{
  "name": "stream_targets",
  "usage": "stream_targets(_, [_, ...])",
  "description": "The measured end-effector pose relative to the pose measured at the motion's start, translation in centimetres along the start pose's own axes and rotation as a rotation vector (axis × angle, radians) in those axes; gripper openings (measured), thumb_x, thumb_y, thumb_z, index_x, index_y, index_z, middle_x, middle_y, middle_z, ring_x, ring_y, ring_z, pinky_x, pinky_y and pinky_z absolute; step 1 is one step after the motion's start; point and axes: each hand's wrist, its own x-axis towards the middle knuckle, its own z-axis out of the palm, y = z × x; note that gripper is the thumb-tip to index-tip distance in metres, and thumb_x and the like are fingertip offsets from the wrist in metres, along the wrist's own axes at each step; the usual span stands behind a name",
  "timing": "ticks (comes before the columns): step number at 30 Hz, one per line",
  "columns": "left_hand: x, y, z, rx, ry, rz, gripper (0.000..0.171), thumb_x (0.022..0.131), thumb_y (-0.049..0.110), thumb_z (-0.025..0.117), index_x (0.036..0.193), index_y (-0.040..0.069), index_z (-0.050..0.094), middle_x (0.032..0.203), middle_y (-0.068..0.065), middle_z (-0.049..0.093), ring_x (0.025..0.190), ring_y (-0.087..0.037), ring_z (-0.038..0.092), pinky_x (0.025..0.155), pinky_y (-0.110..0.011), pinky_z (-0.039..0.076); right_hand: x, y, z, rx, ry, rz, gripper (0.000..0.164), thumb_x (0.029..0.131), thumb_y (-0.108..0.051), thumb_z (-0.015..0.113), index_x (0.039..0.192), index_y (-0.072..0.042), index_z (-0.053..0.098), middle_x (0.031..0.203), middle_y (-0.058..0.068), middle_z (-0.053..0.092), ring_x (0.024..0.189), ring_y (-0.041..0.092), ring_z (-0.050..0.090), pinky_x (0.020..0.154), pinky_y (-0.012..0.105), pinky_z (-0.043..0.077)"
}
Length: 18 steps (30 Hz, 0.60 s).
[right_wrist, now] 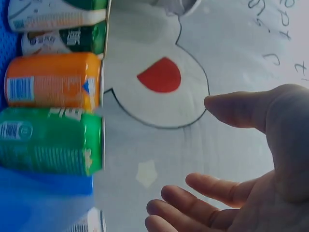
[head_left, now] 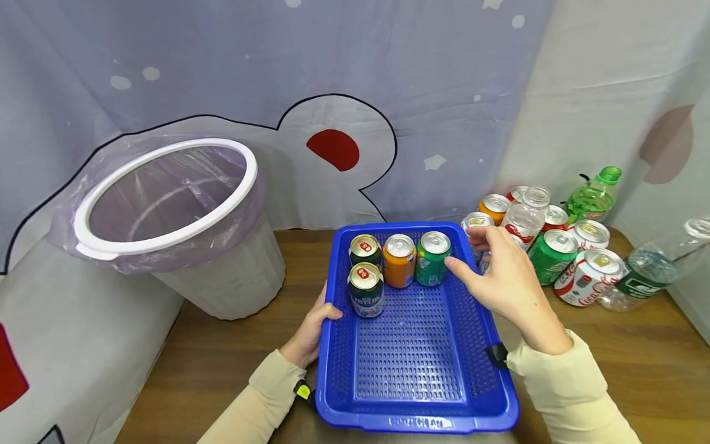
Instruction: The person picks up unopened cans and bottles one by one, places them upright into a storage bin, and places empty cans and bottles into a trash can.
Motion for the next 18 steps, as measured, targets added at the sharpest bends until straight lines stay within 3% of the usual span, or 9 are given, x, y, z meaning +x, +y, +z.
stream_targets(11, [0.0,0.0,0.1,0.003,0.012,-0.001,0.1,0.079,0.006,0.039,0.166,0.033,-0.002,0.172,-0.005,0.011,0.148,-0.031,0.024,0.118,-0.047,0.028,0.3,3.5,-1.4,-0.034,0.113,0.139,0.064,0.091,-0.035,0.075,0.138,0.002,0.054,0.126,0.025,0.06,0.115,0.041,0.059,0.088,0.046,0.041])
stream_targets(18, [0.0,0.0,0.0,0.011,0.005,-0.001,0.1,0.078,0.006,0.039,0.166,0.033,-0.001,0.172,-0.006,0.01,0.148,-0.031,0.024,0.118,-0.047,0.028,0.4,5.3,-0.4,-0.032,0.243,0.242,0.074,0.088,-0.035,0.076,0.145,0.002,0.047,0.131,0.03,0.052,0.117,0.046,0.055,0.094,0.058,0.038])
